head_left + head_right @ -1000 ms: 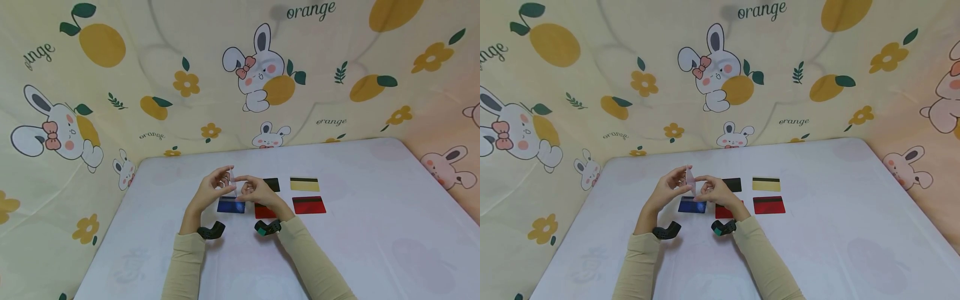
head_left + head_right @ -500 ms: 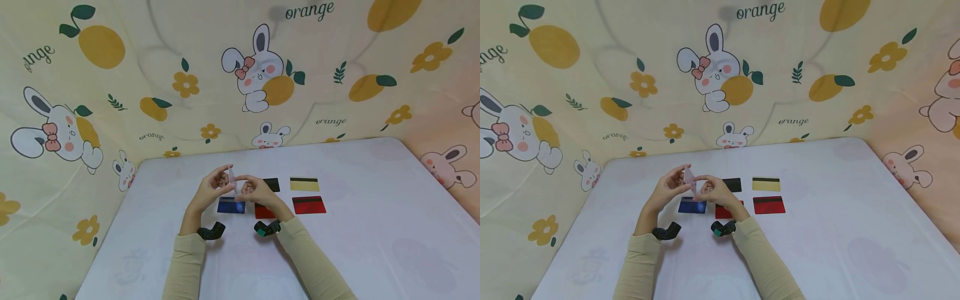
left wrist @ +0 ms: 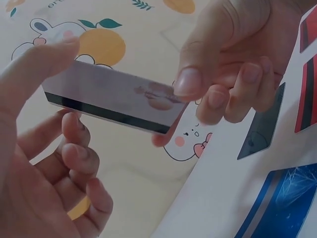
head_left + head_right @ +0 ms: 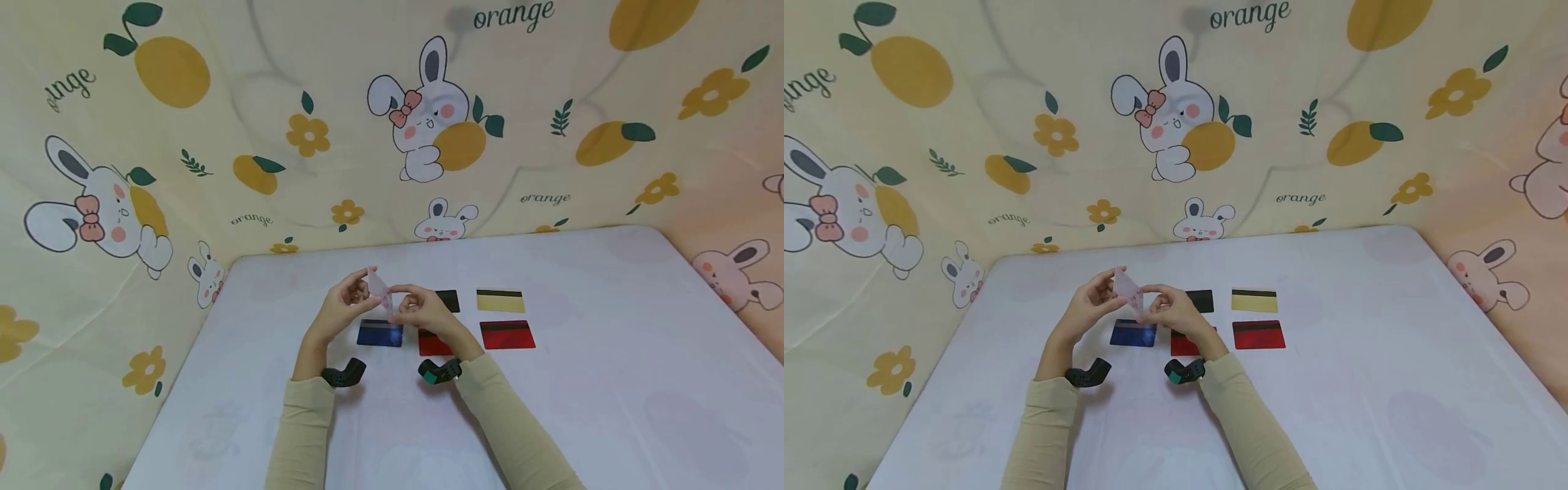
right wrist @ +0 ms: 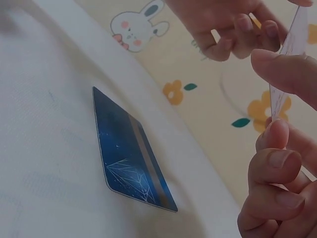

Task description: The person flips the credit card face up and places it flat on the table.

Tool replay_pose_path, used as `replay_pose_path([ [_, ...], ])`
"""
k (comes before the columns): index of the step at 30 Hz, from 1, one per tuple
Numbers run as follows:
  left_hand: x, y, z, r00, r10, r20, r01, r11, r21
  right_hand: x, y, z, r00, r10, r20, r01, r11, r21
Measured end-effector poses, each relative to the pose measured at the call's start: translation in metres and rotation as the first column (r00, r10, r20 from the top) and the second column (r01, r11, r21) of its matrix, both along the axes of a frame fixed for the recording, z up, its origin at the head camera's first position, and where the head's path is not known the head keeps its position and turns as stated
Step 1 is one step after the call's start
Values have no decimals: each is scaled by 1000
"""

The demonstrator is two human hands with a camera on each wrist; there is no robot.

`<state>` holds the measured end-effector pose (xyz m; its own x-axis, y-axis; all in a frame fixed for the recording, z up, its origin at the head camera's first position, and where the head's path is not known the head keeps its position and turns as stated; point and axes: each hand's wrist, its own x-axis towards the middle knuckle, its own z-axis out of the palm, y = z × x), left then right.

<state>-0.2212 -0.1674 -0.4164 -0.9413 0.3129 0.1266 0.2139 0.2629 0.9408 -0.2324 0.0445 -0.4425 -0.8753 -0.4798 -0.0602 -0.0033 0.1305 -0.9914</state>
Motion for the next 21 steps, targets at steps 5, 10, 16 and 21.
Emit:
replay_pose_path([
  [5,-1,-1,1,1000,7,-28,-7,1000,-9,-10,-1,-16,1000,-20,-1,20,1000,3],
  [10,-1,-3,3,996,10,-83,-10,1000,-2,-9,0,-17,999,-33,-9,33,999,-2],
  [16,-1,-7,4,992,28,-127,-26,1000,12,-8,1,-14,999,-49,-7,49,999,-8],
  [21,1,-10,7,991,31,-128,-29,999,16,-8,1,-14,998,-54,10,54,998,-8],
])
